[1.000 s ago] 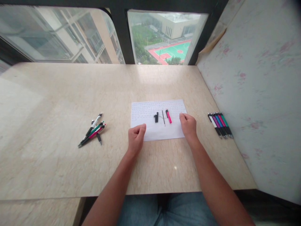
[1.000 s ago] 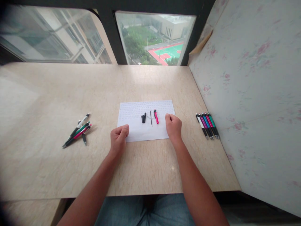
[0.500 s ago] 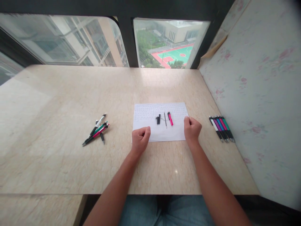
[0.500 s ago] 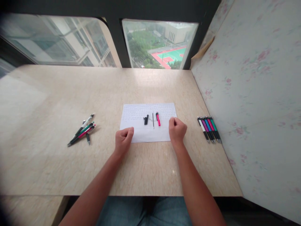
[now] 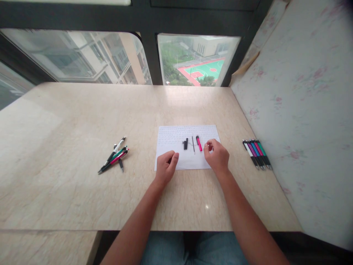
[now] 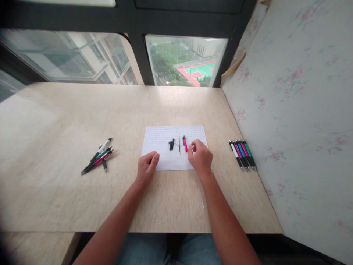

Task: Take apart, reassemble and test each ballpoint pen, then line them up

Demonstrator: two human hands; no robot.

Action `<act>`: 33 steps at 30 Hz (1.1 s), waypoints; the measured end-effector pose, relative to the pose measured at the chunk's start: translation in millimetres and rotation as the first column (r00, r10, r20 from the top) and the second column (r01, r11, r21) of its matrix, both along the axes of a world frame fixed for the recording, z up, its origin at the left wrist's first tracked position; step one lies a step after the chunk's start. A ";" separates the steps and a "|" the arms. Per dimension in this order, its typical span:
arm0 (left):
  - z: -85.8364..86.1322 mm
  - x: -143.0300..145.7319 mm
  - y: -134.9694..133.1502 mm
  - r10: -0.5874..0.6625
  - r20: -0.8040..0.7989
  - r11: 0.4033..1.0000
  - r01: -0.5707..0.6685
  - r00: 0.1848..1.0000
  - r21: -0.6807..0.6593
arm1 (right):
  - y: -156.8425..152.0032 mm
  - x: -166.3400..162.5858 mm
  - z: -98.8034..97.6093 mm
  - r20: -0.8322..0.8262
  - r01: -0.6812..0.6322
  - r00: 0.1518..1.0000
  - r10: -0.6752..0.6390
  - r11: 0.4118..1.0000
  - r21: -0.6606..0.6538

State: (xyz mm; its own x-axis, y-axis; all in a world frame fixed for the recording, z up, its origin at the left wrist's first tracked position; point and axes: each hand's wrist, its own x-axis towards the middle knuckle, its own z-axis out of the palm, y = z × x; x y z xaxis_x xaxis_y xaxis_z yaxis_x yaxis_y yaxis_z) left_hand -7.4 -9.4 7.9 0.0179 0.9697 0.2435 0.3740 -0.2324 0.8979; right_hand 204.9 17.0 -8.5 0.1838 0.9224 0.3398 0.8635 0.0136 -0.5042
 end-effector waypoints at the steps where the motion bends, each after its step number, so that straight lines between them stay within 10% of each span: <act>1: -0.2 -0.6 0.0 -0.009 0.017 1.000 0.009 1.000 -0.003 | -0.7 -1.5 0.8 0.032 -0.003 0.999 0.004 1.000 -0.029; 10: -1.8 -3.2 1.4 -0.050 0.080 0.996 0.056 0.995 -0.068 | -4.9 -22.3 1.8 0.246 0.034 0.969 0.024 0.974 -0.226; 15: -0.6 -3.7 -0.2 -0.051 0.052 0.997 0.054 0.997 -0.063 | -2.6 -21.8 0.0 0.132 0.065 0.990 -0.049 0.991 -0.115; 23: -7.8 -4.3 -0.4 -0.043 0.161 0.990 0.064 0.986 -0.129 | -15.6 -44.4 1.6 -0.231 -0.425 0.852 0.471 0.878 0.221; 33: -5.6 -1.3 0.4 -0.046 0.420 0.958 0.159 0.906 -0.238 | -21.0 -51.6 0.9 -0.200 -0.526 0.786 0.585 0.803 0.280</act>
State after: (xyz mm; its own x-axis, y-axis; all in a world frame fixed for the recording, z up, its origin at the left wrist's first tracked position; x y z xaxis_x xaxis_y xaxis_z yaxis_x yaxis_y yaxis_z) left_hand -8.7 -9.0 2.4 0.0750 0.9971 -0.0096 -0.0495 0.0133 0.9987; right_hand 153.3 -4.0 -7.7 -0.2309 0.8090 0.5405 0.5081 0.5740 -0.6421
